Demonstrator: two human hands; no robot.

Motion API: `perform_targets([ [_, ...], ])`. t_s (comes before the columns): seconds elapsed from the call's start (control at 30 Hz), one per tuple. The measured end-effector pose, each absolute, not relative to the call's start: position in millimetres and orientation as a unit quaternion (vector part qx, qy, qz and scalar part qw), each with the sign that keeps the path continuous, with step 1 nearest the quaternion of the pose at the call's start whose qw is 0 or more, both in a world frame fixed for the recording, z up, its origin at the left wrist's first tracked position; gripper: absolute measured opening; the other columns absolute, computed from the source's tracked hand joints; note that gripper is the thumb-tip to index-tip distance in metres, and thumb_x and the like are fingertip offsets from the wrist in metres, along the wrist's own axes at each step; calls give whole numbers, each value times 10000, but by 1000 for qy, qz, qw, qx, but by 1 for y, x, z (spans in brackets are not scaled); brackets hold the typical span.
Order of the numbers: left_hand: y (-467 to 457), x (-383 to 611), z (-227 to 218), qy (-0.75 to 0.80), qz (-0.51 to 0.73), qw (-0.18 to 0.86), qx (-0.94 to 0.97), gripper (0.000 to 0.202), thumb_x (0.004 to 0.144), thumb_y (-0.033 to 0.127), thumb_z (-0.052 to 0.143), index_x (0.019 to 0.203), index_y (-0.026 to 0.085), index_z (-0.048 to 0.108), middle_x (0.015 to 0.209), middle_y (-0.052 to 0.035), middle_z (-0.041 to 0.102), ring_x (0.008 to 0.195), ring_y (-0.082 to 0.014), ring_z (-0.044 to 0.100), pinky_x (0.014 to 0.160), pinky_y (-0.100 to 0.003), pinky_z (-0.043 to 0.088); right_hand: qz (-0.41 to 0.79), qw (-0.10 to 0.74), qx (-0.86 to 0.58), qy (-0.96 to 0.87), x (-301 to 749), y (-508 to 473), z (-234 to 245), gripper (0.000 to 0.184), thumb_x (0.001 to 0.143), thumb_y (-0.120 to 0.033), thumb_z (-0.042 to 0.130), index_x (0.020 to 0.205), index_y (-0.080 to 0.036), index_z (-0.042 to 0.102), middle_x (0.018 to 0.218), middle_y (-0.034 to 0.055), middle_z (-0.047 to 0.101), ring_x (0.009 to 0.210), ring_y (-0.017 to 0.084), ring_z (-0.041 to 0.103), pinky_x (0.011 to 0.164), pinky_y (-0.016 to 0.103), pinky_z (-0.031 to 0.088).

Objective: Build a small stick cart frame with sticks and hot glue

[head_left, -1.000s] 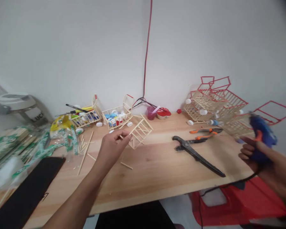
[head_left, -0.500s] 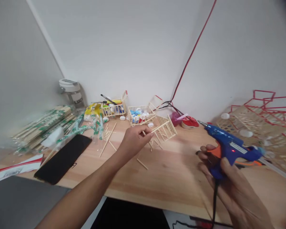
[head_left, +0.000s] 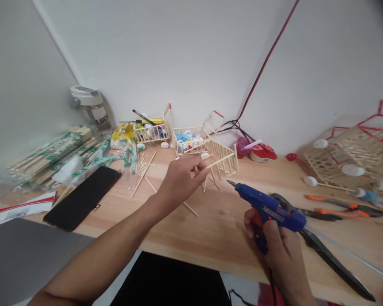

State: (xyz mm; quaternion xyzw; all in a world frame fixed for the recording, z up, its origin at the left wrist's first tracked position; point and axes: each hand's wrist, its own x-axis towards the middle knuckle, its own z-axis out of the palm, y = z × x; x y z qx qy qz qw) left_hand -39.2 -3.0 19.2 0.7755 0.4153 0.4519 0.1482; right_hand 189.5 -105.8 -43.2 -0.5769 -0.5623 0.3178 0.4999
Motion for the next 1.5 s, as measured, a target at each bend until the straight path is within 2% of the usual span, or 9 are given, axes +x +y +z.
perform_targets([
  [0.2, -6, -35, 17, 406, 453, 117, 785, 146, 843, 112, 614, 713, 179, 618, 699, 10, 652, 728, -133, 587, 713, -257, 435, 256, 445, -595, -618, 185, -107, -36, 489, 959, -578, 403, 782, -173, 614, 596, 32, 575, 507, 135, 530, 467, 231, 396],
  [0.63, -6, -33, 16, 408, 450, 124, 784, 159, 842, 110, 617, 701, 178, 591, 718, 14, 650, 718, -125, 575, 707, -253, 427, 191, 390, -619, -655, 188, -103, -35, 528, 979, -562, 349, 722, -184, 612, 523, 20, 589, 480, 152, 575, 485, 244, 424],
  [1.07, -7, -33, 16, 411, 451, 128, 782, 157, 836, 102, 616, 700, 177, 592, 709, 20, 642, 705, -118, 563, 700, -252, 427, 174, 398, -603, -669, 184, -101, -32, 520, 991, -543, 324, 654, -208, 535, 488, 13, 552, 453, 142, 549, 454, 245, 401],
  [1.5, -6, -33, 15, 409, 458, 131, 778, 162, 832, 99, 621, 694, 180, 595, 699, 20, 636, 698, -121, 562, 711, -252, 436, 153, 386, -610, -675, 188, -102, -37, 541, 987, -547, 327, 617, -216, 542, 496, 18, 573, 479, 155, 574, 480, 256, 401],
])
